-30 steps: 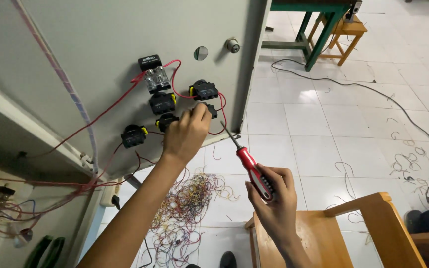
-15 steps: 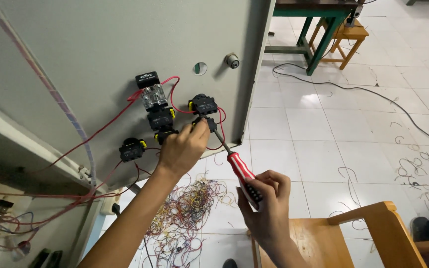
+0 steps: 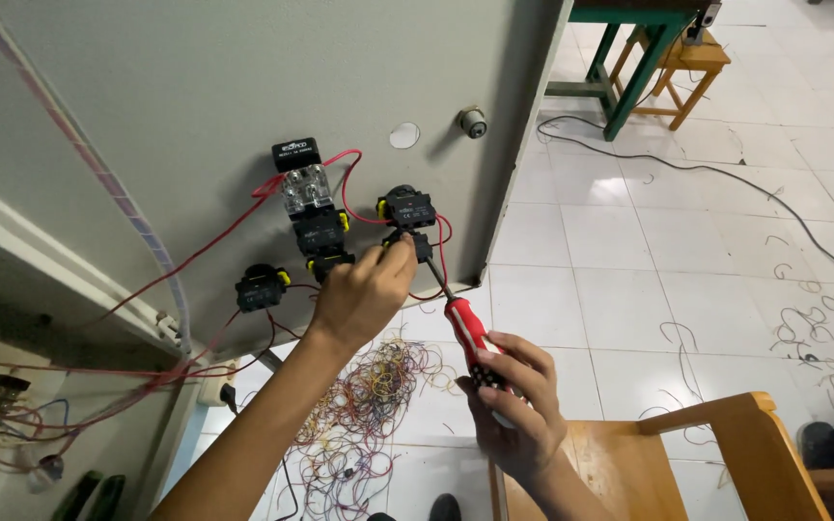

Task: The person uses a screwdriver to tighten screws on black electrical relays mounted inside a gray metal cabinet. They connect and secure red, yellow, and blue wires to the terminals of the relays and other components within the electrical panel.

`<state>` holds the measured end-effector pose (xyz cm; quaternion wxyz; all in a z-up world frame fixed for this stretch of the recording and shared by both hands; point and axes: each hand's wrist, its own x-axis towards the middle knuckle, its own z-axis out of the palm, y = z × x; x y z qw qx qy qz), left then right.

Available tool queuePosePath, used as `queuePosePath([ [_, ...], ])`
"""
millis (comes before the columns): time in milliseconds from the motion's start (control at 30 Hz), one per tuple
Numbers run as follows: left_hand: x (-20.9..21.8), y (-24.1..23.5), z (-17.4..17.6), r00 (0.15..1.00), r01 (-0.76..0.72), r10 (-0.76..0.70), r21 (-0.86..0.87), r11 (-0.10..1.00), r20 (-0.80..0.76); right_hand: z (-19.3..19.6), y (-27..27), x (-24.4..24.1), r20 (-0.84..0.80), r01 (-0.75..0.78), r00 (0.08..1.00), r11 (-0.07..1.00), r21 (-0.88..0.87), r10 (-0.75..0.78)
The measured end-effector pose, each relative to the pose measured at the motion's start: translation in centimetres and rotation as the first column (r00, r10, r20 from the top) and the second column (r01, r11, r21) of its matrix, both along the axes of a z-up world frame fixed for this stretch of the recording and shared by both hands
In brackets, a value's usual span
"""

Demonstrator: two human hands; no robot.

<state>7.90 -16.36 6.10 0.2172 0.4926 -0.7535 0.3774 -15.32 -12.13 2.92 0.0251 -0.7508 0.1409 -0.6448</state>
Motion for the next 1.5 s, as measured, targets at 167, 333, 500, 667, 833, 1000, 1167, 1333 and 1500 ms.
queuePosePath([
  [167, 0.4, -0.4, -0.2, 0.999, 0.012, -0.010, -0.036, 0.999, 0.039, 0.3, -1.4, -0.4, -0.055, -0.375, 0.925, 0.926, 0.047, 0.377],
  [333, 0.2, 0.1, 0.1, 0.997, 0.075, -0.074, -0.020, 0.997, 0.012, 1.4, -1.2, 0.3, 0.043, -0.468, 0.883, 0.868, 0.166, 0.468],
  [500, -0.1, 0.7, 0.0, 0.998, 0.035, -0.030, -0.099, 0.994, 0.053, 4.4, -2.1, 1.7, 0.013, -0.607, 0.788, 0.780, -0.152, 0.615],
  [667, 0.1, 0.2, 0.2, 0.998, 0.034, -0.030, -0.080, 0.996, 0.054, 7.5, -4.0, 0.4, -0.455, -0.723, 0.644, 0.683, -0.099, 0.615],
  [833, 0.4, -0.6, 0.2, 0.994, 0.105, -0.105, -0.024, 0.994, -0.011, 2.8, -3.7, -4.4, -0.522, -0.187, 0.838, 0.982, -0.003, 0.157],
  [1000, 0.7, -1.1, -0.1, 0.990, 0.132, -0.132, 0.010, 0.991, -0.045, 1.4, -1.6, -5.4, -0.261, -0.015, 0.921, 0.697, 0.717, 0.288],
  [1167, 0.4, -0.7, 0.2, 0.986, 0.149, -0.147, 0.022, 0.989, -0.073, 1.1, -4.1, -4.7, -0.496, -0.376, 0.835, 0.905, -0.196, 0.239],
  [1333, 0.3, -0.2, 0.2, 0.991, 0.127, -0.129, -0.041, 0.991, -0.033, 1.3, -3.6, -2.1, -0.286, -0.302, 0.934, 0.902, -0.309, 0.215],
  [1500, 0.2, 0.0, 0.6, 0.997, 0.078, -0.079, -0.097, 0.992, -0.001, -0.3, -5.4, -3.1, -0.418, -0.499, 0.835, 0.813, -0.301, 0.358],
])
